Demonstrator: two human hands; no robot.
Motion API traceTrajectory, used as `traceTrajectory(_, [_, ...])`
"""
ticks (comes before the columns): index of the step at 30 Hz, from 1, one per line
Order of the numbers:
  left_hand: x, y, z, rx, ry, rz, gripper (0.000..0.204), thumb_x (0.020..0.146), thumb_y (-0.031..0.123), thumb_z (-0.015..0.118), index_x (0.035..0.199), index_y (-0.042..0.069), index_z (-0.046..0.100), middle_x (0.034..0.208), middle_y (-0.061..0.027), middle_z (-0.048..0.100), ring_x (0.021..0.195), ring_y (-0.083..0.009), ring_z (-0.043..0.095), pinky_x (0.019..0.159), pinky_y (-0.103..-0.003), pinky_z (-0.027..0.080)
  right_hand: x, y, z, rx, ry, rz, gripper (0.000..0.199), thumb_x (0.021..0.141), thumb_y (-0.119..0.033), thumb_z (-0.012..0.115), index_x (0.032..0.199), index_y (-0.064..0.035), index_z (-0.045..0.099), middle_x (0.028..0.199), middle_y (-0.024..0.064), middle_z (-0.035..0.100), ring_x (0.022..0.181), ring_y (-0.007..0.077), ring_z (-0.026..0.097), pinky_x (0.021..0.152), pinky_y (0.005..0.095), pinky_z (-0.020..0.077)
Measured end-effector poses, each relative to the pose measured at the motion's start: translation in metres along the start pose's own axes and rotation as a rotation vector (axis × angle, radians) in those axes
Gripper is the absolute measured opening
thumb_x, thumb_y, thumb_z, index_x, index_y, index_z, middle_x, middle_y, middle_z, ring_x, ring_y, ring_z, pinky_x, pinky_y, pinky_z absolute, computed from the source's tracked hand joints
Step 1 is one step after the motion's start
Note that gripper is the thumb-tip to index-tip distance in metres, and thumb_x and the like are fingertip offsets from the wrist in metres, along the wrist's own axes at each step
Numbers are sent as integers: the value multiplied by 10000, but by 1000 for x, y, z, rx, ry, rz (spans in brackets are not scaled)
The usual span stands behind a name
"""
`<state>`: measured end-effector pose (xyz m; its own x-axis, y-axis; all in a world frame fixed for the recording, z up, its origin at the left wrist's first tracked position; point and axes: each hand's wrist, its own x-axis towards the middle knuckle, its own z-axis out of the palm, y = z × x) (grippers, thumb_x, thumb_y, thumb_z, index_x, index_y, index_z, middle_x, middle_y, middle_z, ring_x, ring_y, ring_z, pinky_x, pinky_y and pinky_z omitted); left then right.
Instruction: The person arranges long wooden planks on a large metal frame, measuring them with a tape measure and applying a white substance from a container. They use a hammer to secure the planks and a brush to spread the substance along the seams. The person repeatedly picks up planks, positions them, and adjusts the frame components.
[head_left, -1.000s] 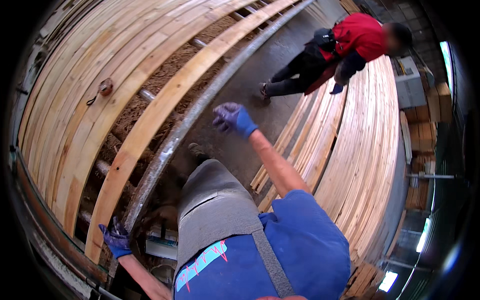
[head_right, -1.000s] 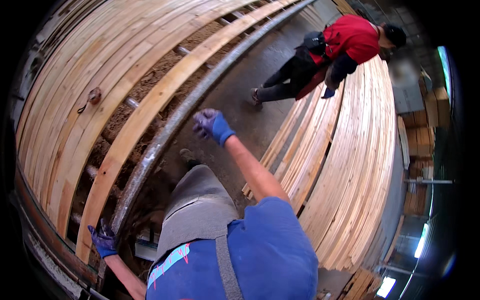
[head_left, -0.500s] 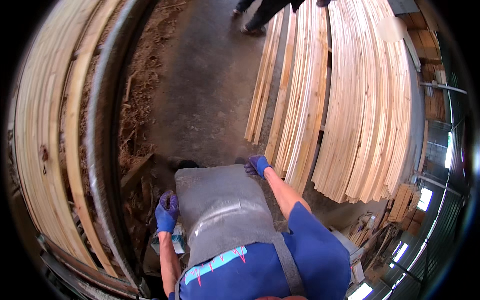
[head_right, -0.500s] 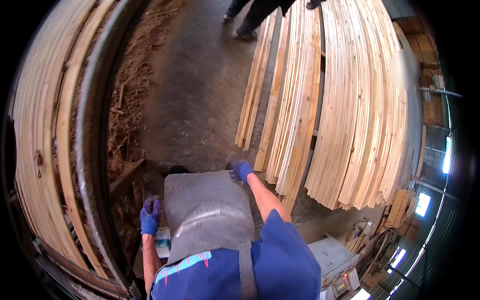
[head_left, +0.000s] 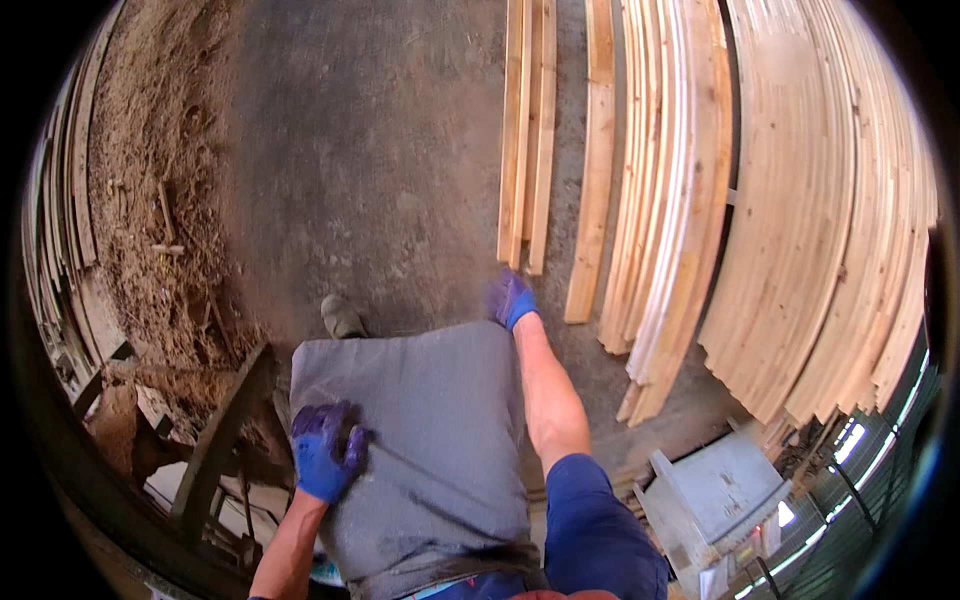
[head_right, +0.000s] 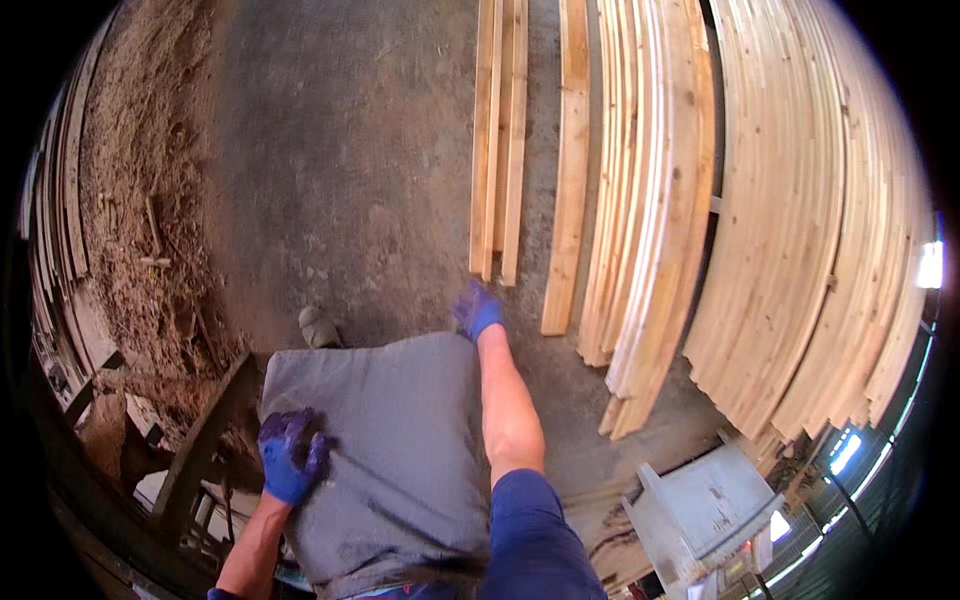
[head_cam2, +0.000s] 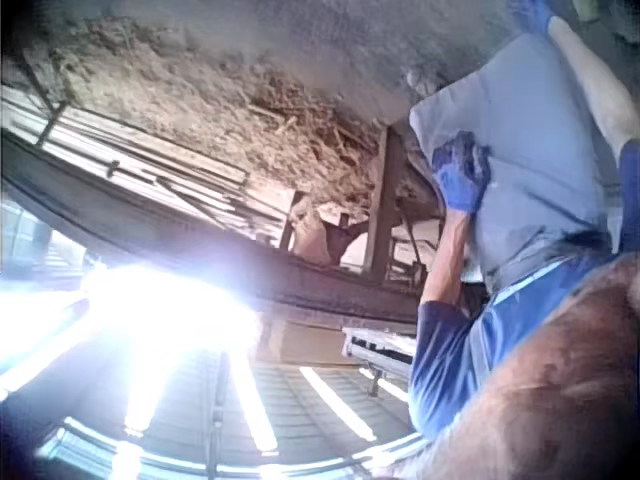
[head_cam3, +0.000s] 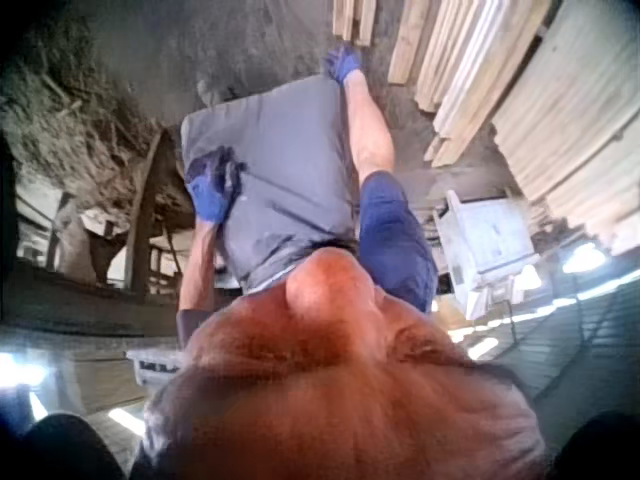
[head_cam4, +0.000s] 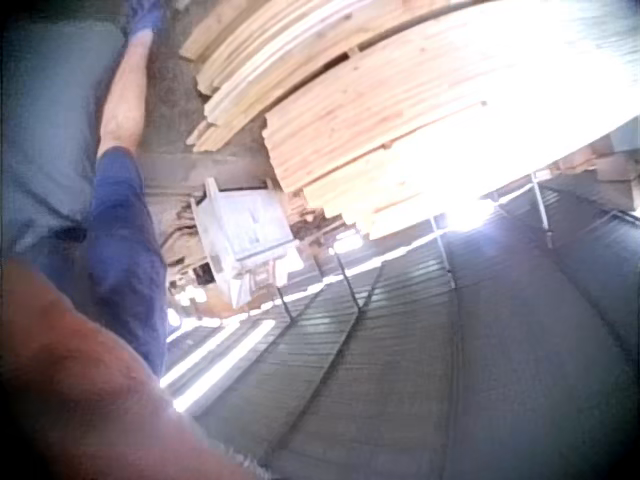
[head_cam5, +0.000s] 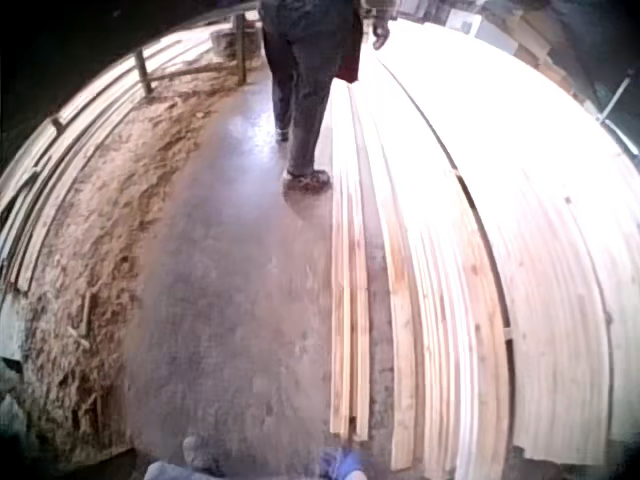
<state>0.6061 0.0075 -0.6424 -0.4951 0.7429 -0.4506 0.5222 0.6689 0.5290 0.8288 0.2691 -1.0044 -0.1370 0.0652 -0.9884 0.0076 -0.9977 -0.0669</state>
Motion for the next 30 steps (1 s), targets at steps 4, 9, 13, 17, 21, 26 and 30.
traceTrajectory(4, [34, -10, 4, 54, 31, 76, 309, 733, 183, 658, 989, 11, 639, 949, -190, 646, 890, -388, 588, 805, -472, 438, 63, 6, 13, 94, 161, -48, 504, 874, -498, 558, 1255, -174, 499, 1172, 117, 533, 972, 322, 510, 866, 493, 443])
traceTrajectory(9, [65, -13, -1, 47, 25, 199, 304, 736, 173, 659, 990, 7, 640, 924, -188, 654, 843, -388, 600, 787, -466, 450, 109, 13, -24, 339, -60, -96, 339, 861, -481, 611, 896, -150, 551, 735, 80, 560, 644, 250, 561, 608, 408, 495])
traceTrajectory(13, [48, 3, -4, 55, -7, 235, 318, 758, 197, 665, 1017, 14, 650, 904, -187, 663, 846, -378, 608, 793, -453, 457, 19, 31, -50, 332, -493, -167, 224, 934, -320, 549, 779, -161, 520, 613, 27, 499, 518, 191, 497, 512, 330, 445])
traceTrajectory(17, [31, 18, -3, 41, -152, 264, 318, 783, 234, 666, 1027, 31, 663, 911, -191, 673, 868, -374, 614, 806, -448, 467, -129, 102, -119, 127, 292, -443, 226, 930, -276, 561, 1065, -113, 641, 939, 94, 671, 759, 207, 632, 632, 351, 512])
traceTrajectory(21, [15, -1, 15, -450, -598, -102, 316, 885, 274, 639, 1052, 6, 637, 866, -80, 682, 820, -219, 654, 744, -356, 510, -316, 234, -258, 61, 397, -408, 269, 929, -286, 548, 1084, -84, 637, 1031, 105, 677, 850, 224, 639, 703, 391, 513])
traceTrajectory(26, [36, 91, -33, -404, -815, -37, 280, 918, 304, 612, 1017, 45, 646, 835, -75, 677, 680, -186, 658, 583, -312, 515, -486, 392, -333, 724, 534, -34, 315, 897, -325, 542, 1124, -138, 652, 1152, 87, 653, 989, 266, 631, 801, 413, 503])
traceTrajectory(30, [18, 182, -61, -442, -657, -310, 306, 928, 356, 584, 1001, 63, 632, 816, -96, 692, 613, -193, 649, 514, -290, 477, -489, 484, -410, 891, -55, -272, 320, 910, -322, 517, 1090, -73, 605, 976, 124, 682, 766, 272, 644, 655, 426, 495])
